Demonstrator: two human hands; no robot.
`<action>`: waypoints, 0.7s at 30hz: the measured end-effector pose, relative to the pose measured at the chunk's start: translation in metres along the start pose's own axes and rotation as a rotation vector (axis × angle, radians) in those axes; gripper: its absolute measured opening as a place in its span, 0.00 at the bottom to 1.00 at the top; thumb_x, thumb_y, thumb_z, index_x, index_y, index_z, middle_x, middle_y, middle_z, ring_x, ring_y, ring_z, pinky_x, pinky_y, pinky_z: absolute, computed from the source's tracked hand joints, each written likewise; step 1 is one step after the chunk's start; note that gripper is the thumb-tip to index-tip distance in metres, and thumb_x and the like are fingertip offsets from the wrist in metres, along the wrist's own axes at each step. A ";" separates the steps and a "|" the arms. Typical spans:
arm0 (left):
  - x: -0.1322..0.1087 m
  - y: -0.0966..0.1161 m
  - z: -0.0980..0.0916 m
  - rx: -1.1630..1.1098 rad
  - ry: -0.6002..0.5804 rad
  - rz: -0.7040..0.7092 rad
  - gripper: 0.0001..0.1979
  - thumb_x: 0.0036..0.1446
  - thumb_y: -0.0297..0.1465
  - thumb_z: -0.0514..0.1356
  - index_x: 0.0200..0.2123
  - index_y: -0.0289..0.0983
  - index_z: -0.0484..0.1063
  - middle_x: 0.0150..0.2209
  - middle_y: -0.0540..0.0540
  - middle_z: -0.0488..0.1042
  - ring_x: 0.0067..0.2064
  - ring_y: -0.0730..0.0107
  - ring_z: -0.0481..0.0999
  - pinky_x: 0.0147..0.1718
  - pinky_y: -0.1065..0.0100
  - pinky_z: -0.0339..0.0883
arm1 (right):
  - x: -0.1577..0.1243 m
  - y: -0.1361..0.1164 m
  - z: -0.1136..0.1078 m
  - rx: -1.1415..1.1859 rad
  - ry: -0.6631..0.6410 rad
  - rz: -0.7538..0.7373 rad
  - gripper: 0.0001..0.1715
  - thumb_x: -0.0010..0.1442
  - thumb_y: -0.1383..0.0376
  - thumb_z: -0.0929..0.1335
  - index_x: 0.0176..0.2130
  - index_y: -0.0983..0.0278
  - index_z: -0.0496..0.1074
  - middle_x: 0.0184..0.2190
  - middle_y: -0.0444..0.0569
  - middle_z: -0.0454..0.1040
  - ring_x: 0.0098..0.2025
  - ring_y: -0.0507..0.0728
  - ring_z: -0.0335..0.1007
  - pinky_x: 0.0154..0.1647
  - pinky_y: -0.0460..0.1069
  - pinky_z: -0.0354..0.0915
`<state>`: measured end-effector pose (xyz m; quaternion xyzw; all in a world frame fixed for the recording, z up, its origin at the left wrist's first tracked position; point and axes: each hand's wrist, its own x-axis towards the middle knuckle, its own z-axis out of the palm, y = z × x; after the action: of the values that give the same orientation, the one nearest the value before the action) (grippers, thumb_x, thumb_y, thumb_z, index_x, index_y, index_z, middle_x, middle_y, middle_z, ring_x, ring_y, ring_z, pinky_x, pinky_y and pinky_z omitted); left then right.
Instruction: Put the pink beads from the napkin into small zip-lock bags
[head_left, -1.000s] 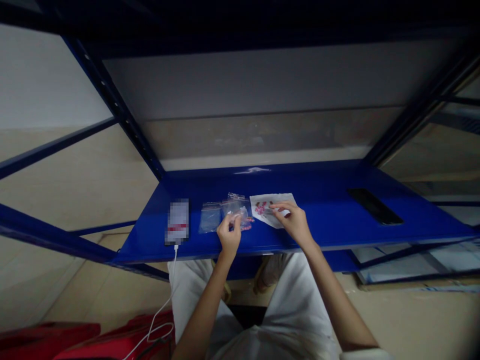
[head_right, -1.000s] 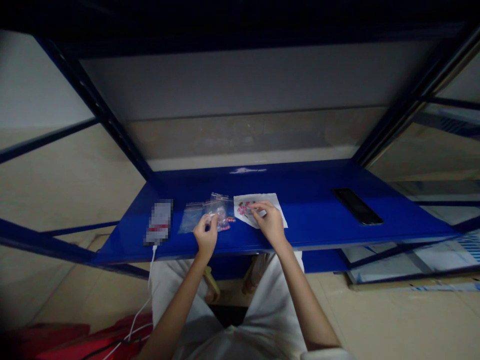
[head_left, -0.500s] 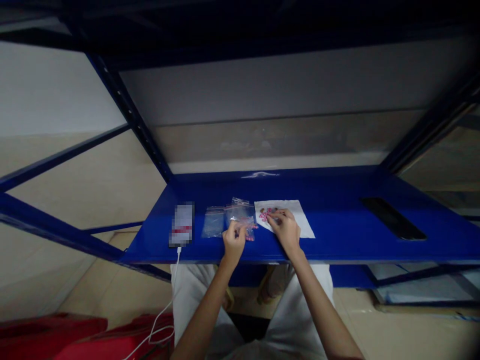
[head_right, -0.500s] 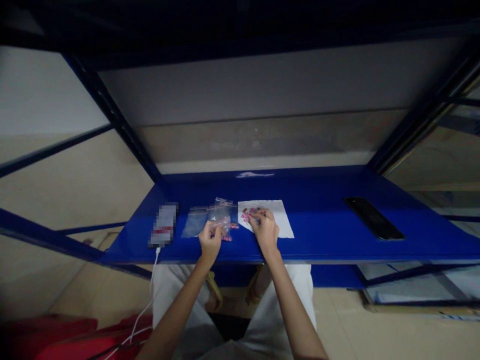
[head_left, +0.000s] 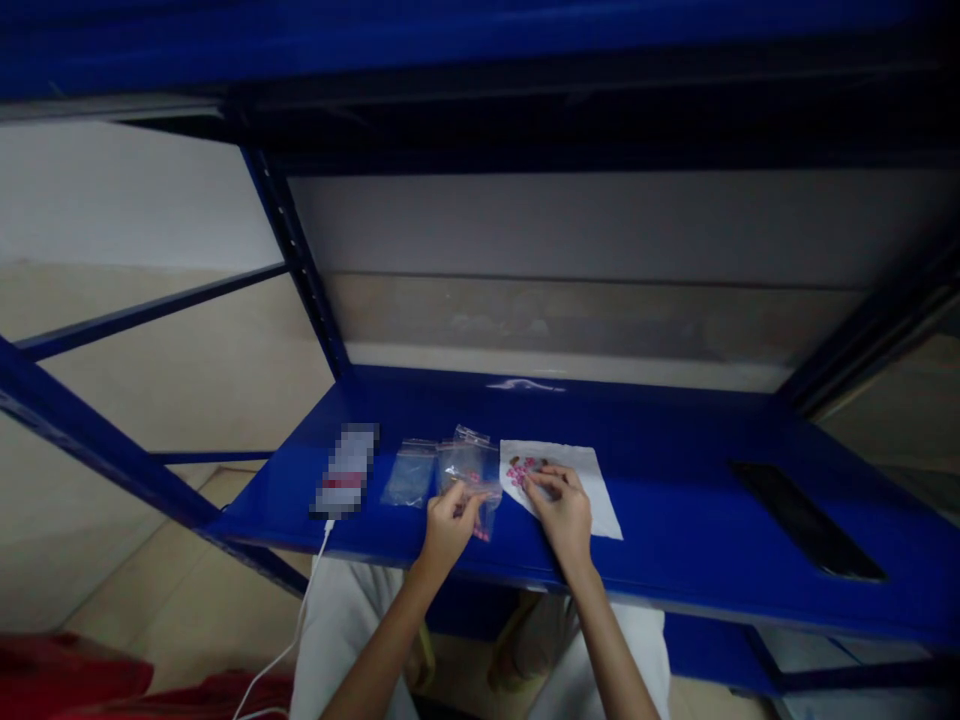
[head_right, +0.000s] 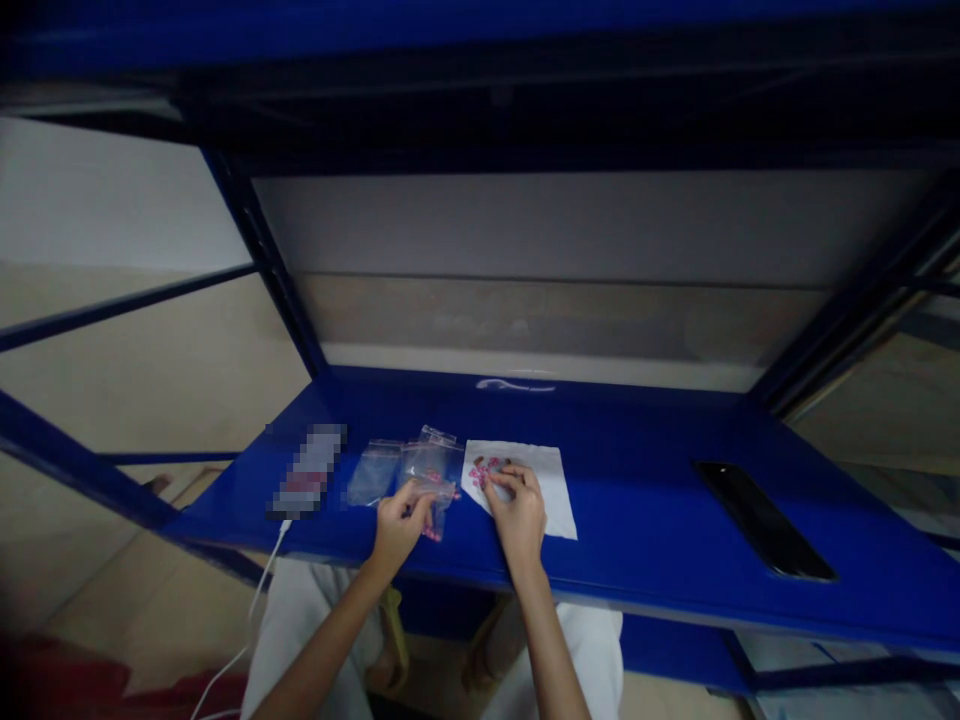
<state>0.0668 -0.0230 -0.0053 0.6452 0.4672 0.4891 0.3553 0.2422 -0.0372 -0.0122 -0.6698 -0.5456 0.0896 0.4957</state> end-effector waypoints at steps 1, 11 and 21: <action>0.001 0.000 0.001 -0.055 -0.042 -0.050 0.13 0.51 0.35 0.57 0.18 0.37 0.66 0.11 0.53 0.67 0.13 0.74 0.68 0.15 0.74 0.64 | 0.000 -0.001 -0.001 0.042 0.009 -0.026 0.12 0.51 0.59 0.68 0.30 0.64 0.77 0.37 0.53 0.70 0.36 0.58 0.69 0.35 0.52 0.66; 0.005 0.009 -0.005 -0.387 -0.493 -0.317 0.19 0.46 0.43 0.61 0.23 0.30 0.71 0.16 0.46 0.73 0.14 0.73 0.70 0.11 0.76 0.60 | -0.007 -0.019 -0.011 0.403 -0.252 -0.142 0.07 0.50 0.61 0.70 0.29 0.62 0.77 0.39 0.51 0.67 0.26 0.49 0.63 0.20 0.45 0.59; 0.005 0.011 -0.012 -0.478 -0.760 -0.351 0.17 0.46 0.41 0.62 0.26 0.29 0.72 0.19 0.44 0.76 0.19 0.72 0.73 0.20 0.73 0.68 | -0.003 -0.016 -0.016 0.524 -0.412 -0.137 0.07 0.49 0.60 0.71 0.28 0.60 0.77 0.38 0.50 0.69 0.37 0.55 0.66 0.26 0.46 0.60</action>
<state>0.0582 -0.0220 0.0097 0.5900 0.2804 0.2450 0.7164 0.2414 -0.0504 0.0066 -0.4492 -0.6364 0.3269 0.5352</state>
